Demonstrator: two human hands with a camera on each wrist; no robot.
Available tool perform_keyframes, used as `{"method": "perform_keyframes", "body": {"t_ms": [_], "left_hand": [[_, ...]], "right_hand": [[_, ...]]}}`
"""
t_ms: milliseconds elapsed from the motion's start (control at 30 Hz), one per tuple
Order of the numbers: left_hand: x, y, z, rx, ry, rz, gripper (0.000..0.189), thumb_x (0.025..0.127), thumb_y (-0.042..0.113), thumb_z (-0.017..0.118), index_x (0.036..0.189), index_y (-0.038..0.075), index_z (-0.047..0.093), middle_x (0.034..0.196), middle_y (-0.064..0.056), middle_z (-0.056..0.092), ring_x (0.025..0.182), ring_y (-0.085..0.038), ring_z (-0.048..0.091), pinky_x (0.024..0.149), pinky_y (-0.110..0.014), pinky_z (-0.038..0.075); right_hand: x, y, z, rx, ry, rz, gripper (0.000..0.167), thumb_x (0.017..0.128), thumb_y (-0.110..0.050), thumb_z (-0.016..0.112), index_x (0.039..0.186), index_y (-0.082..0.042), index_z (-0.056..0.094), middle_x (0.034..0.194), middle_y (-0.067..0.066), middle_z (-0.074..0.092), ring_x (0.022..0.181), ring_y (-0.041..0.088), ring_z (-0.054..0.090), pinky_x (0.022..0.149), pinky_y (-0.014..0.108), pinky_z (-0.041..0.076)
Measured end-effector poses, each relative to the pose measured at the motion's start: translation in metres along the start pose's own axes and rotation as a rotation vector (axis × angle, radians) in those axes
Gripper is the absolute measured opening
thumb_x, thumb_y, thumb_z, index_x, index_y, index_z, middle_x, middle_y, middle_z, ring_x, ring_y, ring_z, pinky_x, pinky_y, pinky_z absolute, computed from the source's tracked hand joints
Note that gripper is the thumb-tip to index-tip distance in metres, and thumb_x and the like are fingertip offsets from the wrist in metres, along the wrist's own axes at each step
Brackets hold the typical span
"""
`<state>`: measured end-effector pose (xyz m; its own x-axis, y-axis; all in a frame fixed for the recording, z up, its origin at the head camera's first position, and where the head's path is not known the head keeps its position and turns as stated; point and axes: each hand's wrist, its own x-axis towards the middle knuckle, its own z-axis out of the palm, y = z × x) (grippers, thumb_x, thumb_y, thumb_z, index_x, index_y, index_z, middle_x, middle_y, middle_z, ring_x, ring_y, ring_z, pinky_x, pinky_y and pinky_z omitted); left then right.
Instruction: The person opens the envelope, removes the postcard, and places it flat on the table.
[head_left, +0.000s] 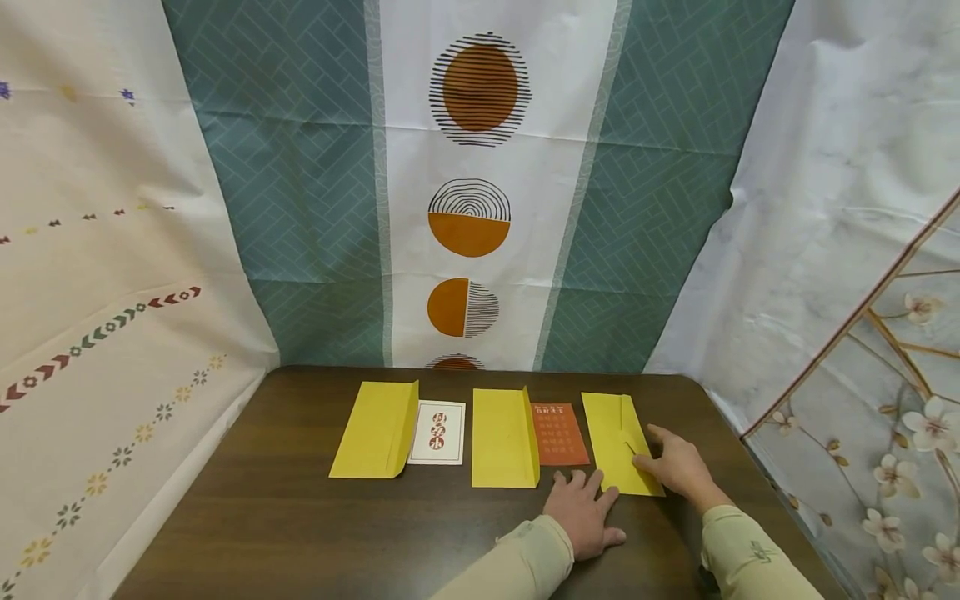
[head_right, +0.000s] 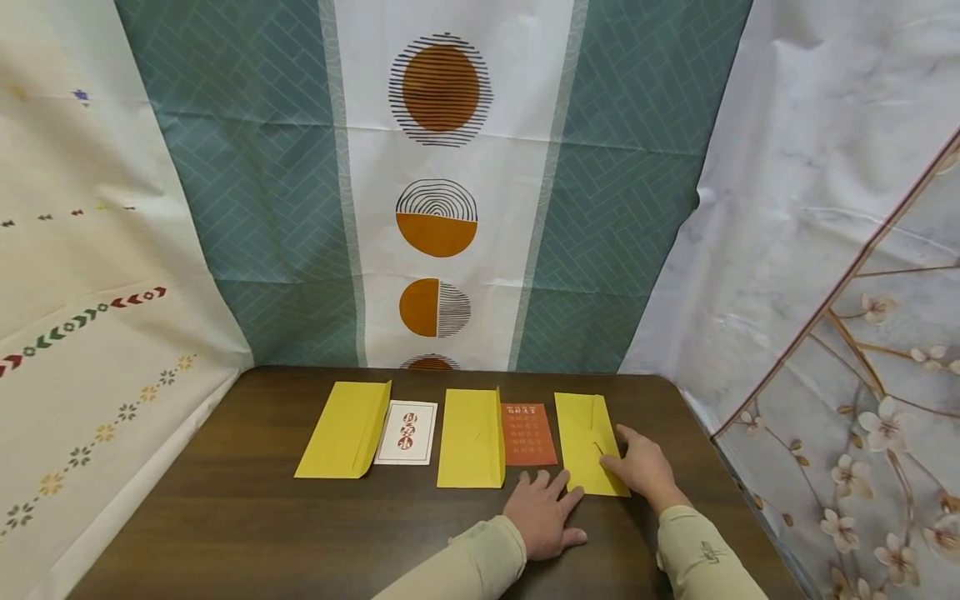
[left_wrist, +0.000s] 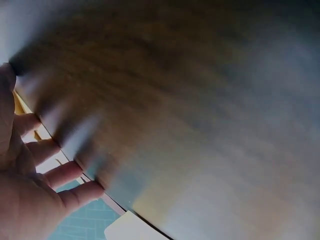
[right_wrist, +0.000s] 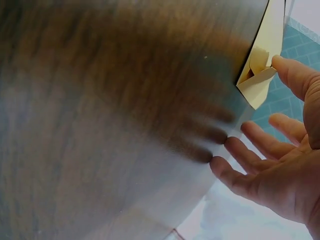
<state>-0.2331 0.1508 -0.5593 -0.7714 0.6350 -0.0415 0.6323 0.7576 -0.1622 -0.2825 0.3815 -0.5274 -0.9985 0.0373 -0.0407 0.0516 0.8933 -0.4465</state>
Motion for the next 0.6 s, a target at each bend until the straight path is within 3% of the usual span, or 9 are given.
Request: {"method": "perform_keyframes", "body": {"t_ms": [333,600], "left_hand": [[-0.001,0.002,-0.003,0.000,-0.042,-0.019,0.070,0.100,0.083,0.031,0.162,0.051,0.034,0.171,0.019,0.035,0.152,-0.011,0.044,0.118,-0.051,0.045],[0.003,0.004,-0.001,0.020,-0.025,-0.027,0.069,0.100,0.084,0.031,0.160,0.052,0.037,0.169,0.019,0.037,0.151,-0.010,0.045,0.117,-0.050,0.046]], "right_hand": [[-0.001,0.008,-0.008,0.029,0.011,-0.052,0.078,0.098,-0.033,0.076,0.154,0.012,0.045,0.139,0.037,0.064,0.126,0.056,0.062,0.103,0.066,0.053],[-0.005,0.024,-0.024,0.064,0.030,-0.042,0.069,0.102,-0.022,0.070,0.155,0.013,0.042,0.140,0.041,0.060,0.123,0.054,0.066,0.098,0.061,0.058]]}}
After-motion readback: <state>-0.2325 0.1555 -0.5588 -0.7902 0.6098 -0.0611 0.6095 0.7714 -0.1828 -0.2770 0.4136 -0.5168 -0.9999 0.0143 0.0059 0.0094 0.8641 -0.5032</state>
